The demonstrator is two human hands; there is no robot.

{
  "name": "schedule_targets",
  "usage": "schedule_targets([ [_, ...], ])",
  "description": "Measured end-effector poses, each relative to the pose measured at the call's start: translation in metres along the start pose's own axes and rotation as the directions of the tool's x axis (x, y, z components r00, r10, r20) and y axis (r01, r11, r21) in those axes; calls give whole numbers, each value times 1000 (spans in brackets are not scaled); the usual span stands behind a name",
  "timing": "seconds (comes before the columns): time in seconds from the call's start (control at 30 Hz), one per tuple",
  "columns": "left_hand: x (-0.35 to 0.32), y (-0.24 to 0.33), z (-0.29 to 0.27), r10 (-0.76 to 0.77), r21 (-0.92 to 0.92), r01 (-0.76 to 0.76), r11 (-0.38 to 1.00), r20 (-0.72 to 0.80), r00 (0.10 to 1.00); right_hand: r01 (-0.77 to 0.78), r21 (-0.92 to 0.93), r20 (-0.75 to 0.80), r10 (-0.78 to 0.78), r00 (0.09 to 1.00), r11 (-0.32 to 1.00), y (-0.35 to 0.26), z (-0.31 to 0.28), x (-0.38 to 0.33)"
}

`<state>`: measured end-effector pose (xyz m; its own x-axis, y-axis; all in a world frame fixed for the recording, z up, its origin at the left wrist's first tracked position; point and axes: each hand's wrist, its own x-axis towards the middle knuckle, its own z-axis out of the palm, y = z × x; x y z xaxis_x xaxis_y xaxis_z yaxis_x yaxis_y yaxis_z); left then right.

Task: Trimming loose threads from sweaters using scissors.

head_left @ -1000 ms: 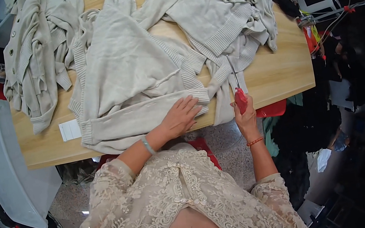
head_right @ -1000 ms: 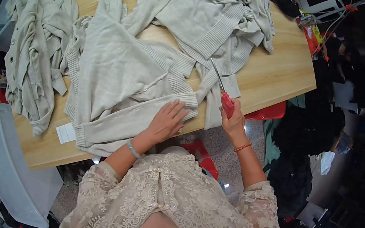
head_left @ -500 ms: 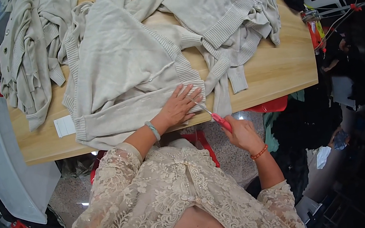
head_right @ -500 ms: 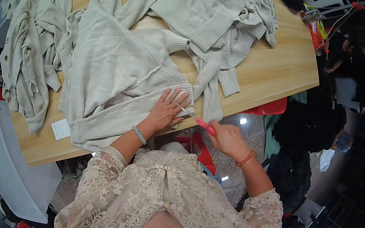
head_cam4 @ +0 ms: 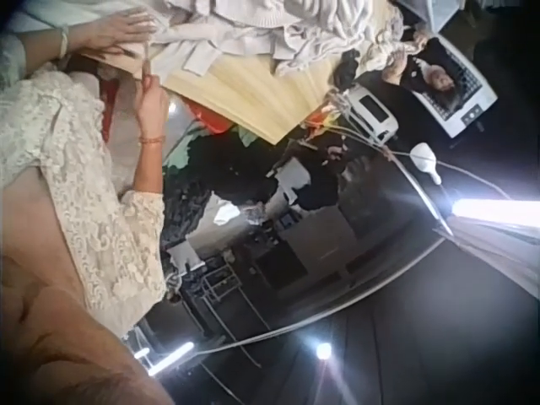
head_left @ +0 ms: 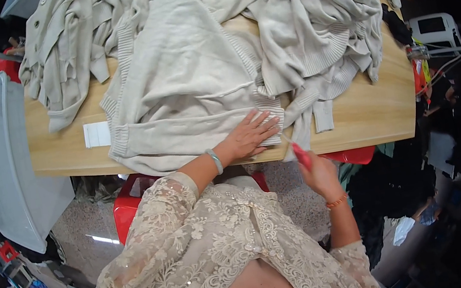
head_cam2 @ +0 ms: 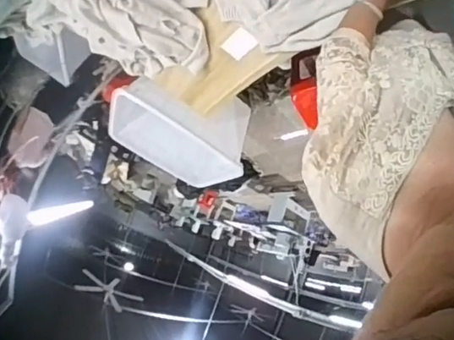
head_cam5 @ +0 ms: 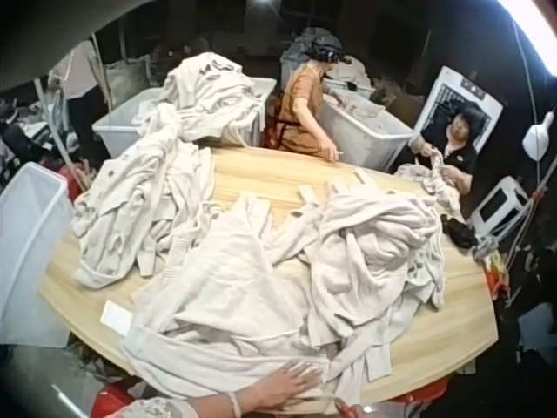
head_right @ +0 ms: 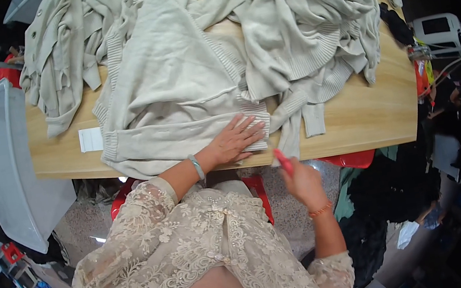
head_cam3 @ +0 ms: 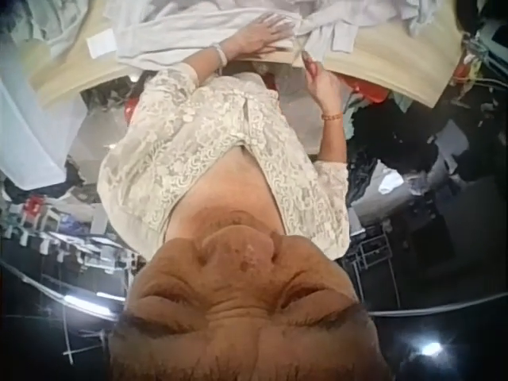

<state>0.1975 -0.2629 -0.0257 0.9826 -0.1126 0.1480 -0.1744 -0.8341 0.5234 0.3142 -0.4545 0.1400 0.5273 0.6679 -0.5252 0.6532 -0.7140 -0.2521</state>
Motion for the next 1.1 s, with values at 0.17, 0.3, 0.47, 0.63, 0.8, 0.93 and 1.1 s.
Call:
schedule_targets([
  [0.17,7,2,2,23,-22,-24,999,-24,999,3,42,-15,-2,1000,999,28,-9,-35],
  [0.3,-12,-7,1,-32,-162,29,986,-15,999,137,140,59,-147,987,981,-6,2,-26],
  [0.47,-78,-24,-44,-380,139,388,911,-81,922,182,155,43,-191,981,971,-19,12,-18],
  [0.63,-157,-39,-84,-582,224,623,750,-225,782,302,155,79,-316,945,941,-61,10,5],
  [0.8,-210,-61,-82,-699,-352,618,703,-506,506,450,179,188,-480,857,875,-124,16,38],
  [0.93,-247,-89,-81,-893,-855,264,446,-403,201,621,233,210,-662,719,749,-171,31,57],
  [1.1,-226,-114,-137,-912,-762,501,410,-343,226,506,236,166,-548,820,830,-184,26,84],
])
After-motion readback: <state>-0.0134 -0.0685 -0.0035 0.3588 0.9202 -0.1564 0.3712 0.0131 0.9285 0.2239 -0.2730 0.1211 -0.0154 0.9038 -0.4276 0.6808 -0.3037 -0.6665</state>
